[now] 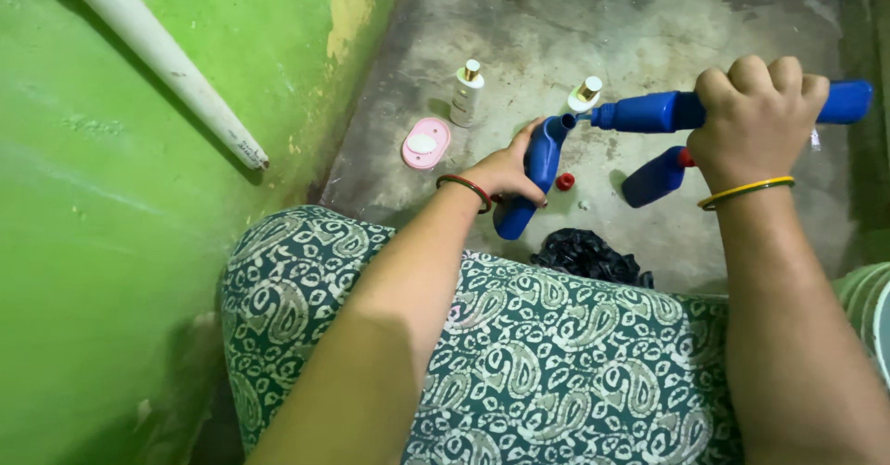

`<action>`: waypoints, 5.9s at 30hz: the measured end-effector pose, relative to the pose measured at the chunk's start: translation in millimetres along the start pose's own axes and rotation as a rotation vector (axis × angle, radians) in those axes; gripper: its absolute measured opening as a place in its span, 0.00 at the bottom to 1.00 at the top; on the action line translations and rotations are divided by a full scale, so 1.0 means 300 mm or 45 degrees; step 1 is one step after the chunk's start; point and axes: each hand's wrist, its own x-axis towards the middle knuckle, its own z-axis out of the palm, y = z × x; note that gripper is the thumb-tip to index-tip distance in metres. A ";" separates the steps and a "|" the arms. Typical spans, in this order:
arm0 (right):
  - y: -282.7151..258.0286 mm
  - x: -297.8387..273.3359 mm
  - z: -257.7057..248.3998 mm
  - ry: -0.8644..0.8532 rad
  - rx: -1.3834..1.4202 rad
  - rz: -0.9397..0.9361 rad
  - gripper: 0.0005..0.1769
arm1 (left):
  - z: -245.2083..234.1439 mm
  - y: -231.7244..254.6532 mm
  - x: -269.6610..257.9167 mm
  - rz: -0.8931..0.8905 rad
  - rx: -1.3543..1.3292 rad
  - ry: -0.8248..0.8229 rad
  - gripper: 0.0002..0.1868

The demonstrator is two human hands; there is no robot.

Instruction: The person sits on the floor and pours a blue liquid from a large blue bottle into a smaller blue bottle. They handle the bottles and their caps, transferring the contents between the containers.

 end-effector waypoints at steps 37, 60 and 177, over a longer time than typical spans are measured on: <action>-0.182 -0.109 0.274 -0.949 1.780 1.169 0.37 | -0.004 0.067 0.018 0.306 -0.229 0.144 0.78; -0.406 -0.036 0.314 -0.806 1.756 1.174 0.34 | -0.006 -0.186 0.122 -0.096 -0.015 0.765 0.65; -0.229 -0.074 0.405 -1.129 1.577 1.177 0.38 | -0.008 -0.302 0.315 -0.783 0.674 0.569 0.31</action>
